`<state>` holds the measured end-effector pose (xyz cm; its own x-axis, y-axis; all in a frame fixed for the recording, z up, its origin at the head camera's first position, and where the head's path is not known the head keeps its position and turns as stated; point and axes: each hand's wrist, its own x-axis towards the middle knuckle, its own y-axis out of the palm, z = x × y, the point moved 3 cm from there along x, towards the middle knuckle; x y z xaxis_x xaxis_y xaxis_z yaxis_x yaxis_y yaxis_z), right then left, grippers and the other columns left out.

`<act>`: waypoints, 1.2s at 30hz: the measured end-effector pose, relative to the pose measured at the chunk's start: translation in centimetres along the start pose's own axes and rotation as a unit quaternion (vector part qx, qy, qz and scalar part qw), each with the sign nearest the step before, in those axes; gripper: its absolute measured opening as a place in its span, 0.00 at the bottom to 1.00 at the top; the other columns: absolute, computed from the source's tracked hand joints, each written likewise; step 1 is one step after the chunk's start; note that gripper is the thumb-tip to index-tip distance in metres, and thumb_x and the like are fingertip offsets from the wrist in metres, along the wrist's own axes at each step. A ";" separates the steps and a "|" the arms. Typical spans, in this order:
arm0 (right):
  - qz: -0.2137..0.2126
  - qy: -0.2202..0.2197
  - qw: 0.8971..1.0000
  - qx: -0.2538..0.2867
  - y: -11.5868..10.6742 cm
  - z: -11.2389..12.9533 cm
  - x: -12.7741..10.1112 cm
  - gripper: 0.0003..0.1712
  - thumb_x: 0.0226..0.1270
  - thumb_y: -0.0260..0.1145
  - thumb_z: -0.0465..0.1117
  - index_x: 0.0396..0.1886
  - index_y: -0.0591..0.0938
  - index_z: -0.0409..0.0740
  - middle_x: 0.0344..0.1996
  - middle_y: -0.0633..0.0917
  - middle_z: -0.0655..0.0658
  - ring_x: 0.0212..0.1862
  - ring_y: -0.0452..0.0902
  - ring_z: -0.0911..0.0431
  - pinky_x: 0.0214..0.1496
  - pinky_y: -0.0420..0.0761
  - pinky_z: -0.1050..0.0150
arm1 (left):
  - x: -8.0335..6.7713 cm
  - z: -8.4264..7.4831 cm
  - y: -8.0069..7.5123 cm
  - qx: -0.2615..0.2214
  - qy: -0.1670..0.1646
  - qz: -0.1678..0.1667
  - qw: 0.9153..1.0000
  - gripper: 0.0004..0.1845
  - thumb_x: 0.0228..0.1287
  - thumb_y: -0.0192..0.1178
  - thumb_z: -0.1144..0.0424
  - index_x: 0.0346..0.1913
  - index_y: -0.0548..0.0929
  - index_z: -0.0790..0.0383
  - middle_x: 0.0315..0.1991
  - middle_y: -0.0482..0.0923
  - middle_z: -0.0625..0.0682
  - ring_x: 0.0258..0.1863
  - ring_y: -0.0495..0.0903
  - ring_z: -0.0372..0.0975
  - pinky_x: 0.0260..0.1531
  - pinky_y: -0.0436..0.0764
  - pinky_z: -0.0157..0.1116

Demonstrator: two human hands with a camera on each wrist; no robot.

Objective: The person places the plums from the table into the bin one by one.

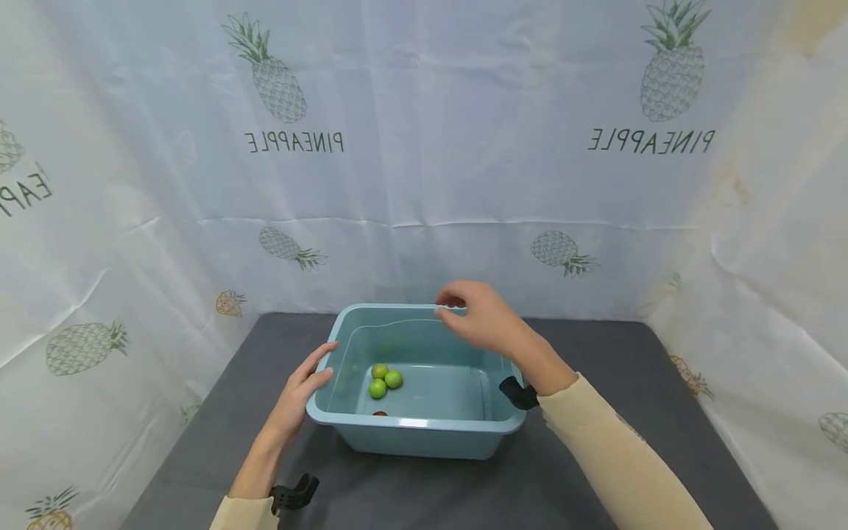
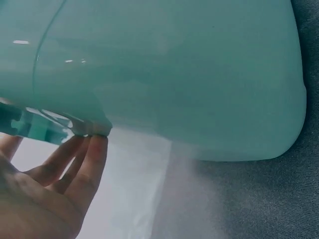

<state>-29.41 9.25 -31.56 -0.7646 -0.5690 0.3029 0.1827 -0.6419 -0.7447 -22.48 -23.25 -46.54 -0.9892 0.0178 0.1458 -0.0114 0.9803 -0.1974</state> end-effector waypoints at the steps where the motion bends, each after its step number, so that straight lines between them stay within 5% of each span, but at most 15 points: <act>1: -0.009 -0.001 1.000 -0.003 -0.4 0.0 -0.5 0.11 0.74 0.65 0.40 0.52 0.85 0.45 0.49 0.85 0.47 0.54 0.81 0.49 0.60 0.76 0.47 | 0.0 0.0 0.0 -0.001 0.000 0.001 1.000 0.25 0.79 0.52 0.56 0.75 0.69 0.50 0.79 0.55 0.57 0.76 0.57 0.53 0.65 0.64 0.59; 17: -0.168 0.013 0.979 -0.114 -2.8 -3.5 -9.6 0.12 0.69 0.69 0.33 0.51 0.84 0.40 0.48 0.84 0.40 0.52 0.80 0.41 0.50 0.77 0.39 | -0.6 -0.3 0.2 -0.005 -0.009 0.012 1.000 0.26 0.79 0.54 0.53 0.76 0.68 0.48 0.79 0.55 0.56 0.75 0.60 0.54 0.64 0.66 0.59; 27: -0.217 0.097 0.964 -0.120 -1.9 -8.5 -13.5 0.15 0.72 0.66 0.38 0.53 0.83 0.34 0.51 0.82 0.32 0.55 0.74 0.36 0.51 0.71 0.35 | -0.7 -0.4 1.6 0.008 -0.008 0.014 1.000 0.26 0.80 0.52 0.52 0.77 0.67 0.47 0.79 0.56 0.57 0.73 0.63 0.55 0.64 0.66 0.60; 36: -0.205 0.138 0.957 -0.151 1.0 -11.7 -15.4 0.18 0.72 0.66 0.38 0.55 0.81 0.31 0.53 0.80 0.28 0.58 0.71 0.31 0.54 0.68 0.31 | -1.0 -0.4 1.7 0.008 0.042 0.019 0.999 0.29 0.84 0.41 0.53 0.82 0.53 0.49 0.82 0.47 0.52 0.80 0.45 0.52 0.70 0.47 0.66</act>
